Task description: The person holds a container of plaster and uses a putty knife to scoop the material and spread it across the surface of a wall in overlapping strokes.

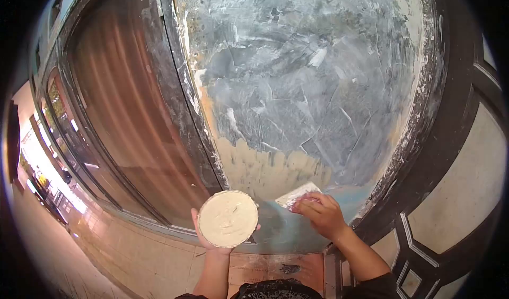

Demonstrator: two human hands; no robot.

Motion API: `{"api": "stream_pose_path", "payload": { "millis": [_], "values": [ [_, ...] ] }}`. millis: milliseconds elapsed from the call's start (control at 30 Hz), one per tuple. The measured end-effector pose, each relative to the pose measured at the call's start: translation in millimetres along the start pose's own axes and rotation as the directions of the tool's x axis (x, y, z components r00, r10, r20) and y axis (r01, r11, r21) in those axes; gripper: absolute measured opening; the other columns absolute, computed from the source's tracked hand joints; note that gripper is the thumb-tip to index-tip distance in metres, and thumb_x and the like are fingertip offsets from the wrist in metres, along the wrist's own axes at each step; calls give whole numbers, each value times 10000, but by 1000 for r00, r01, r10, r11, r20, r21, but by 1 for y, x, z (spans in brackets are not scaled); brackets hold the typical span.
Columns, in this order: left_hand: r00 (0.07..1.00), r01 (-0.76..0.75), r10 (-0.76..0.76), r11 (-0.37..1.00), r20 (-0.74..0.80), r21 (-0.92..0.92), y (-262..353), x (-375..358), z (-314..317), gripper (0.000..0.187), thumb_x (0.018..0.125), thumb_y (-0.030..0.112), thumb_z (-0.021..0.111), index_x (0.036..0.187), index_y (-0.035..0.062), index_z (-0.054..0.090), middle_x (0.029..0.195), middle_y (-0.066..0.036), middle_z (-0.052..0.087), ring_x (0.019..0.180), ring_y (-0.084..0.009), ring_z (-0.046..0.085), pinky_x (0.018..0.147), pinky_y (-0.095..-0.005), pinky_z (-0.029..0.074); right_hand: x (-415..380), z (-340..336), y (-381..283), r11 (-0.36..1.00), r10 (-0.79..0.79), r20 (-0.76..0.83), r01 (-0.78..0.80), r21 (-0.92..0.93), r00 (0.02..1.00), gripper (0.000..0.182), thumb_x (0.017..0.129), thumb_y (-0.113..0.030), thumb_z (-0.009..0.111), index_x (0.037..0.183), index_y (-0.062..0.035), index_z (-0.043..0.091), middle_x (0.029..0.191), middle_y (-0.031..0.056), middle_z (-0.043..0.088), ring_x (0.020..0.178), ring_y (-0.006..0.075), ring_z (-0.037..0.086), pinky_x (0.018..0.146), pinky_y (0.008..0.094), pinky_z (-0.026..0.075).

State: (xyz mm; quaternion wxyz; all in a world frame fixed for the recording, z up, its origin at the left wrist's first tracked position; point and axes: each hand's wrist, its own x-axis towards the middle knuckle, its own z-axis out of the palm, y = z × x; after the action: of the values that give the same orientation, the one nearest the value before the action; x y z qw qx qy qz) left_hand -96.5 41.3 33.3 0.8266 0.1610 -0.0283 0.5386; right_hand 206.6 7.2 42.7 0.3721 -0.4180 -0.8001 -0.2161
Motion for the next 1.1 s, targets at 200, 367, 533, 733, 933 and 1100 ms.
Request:
{"api": "stream_pose_path", "payload": {
  "millis": [200, 367, 533, 733, 933, 1100],
  "values": [
    [988, -136, 145, 981, -55, 137, -10, -5, -1, 935, 935, 824, 287, 1530, 118, 434, 1561, -207, 430, 1355, -505, 468, 996, -804, 402, 18, -30, -3, 714, 537, 107, -518, 471, 837, 317, 800, 22, 700, 1101, -71, 730, 984, 55, 756, 901, 289, 715, 794, 376, 573],
    [959, -217, 250, 950, -132, 225, -38, -12, -3, 934, 939, 813, 324, 1502, 82, 465, 1528, -185, 478, 1331, -441, 522, 1047, -664, 467, 22, -33, -15, 295, 697, 174, -500, 814, 695, 305, 802, 77, 673, 1082, -24, 736, 1010, 88, 766, 926, 285, 710, 829, 367, 575],
    [910, -229, 285, 951, -302, 209, -56, -14, -12, 931, 951, 796, 339, 1457, 32, 507, 1474, -203, 540, 1287, -441, 562, 1057, -636, 472, 24, -38, -33, 876, 165, -22, -137, 462, 986, 379, 782, 114, 656, 1100, -62, 764, 1148, 73, 750, 1124, 325, 645, 980, 395, 542],
    [937, -185, 230, 965, -263, 186, -71, -18, -3, 908, 963, 778, 349, 1440, 28, 532, 1447, -202, 572, 1275, -410, 584, 1070, -586, 479, 7, -40, -36, 931, 98, 107, -129, 342, 989, 367, 809, 46, 661, 1136, -86, 761, 1206, 38, 727, 1228, 318, 588, 1008, 390, 524],
    [942, -173, 222, 964, -251, 204, -82, -19, 5, 898, 979, 759, 346, 1411, 0, 554, 1410, -203, 605, 1250, -385, 612, 1075, -519, 492, -8, -41, -33, 944, -21, 151, -30, 330, 988, 410, 756, 43, 649, 1122, -87, 780, 1204, 50, 723, 1242, 340, 584, 1053, 420, 500],
    [956, -149, 185, 975, -226, 167, -88, -19, 4, 893, 985, 756, 341, 1404, -1, 562, 1386, -204, 622, 1230, -378, 625, 1061, -510, 503, -13, -47, -32, 951, -61, 168, 7, 308, 984, 397, 766, 6, 657, 1137, -72, 774, 1210, 55, 721, 1258, 337, 573, 1070, 423, 487]
  ]
}}
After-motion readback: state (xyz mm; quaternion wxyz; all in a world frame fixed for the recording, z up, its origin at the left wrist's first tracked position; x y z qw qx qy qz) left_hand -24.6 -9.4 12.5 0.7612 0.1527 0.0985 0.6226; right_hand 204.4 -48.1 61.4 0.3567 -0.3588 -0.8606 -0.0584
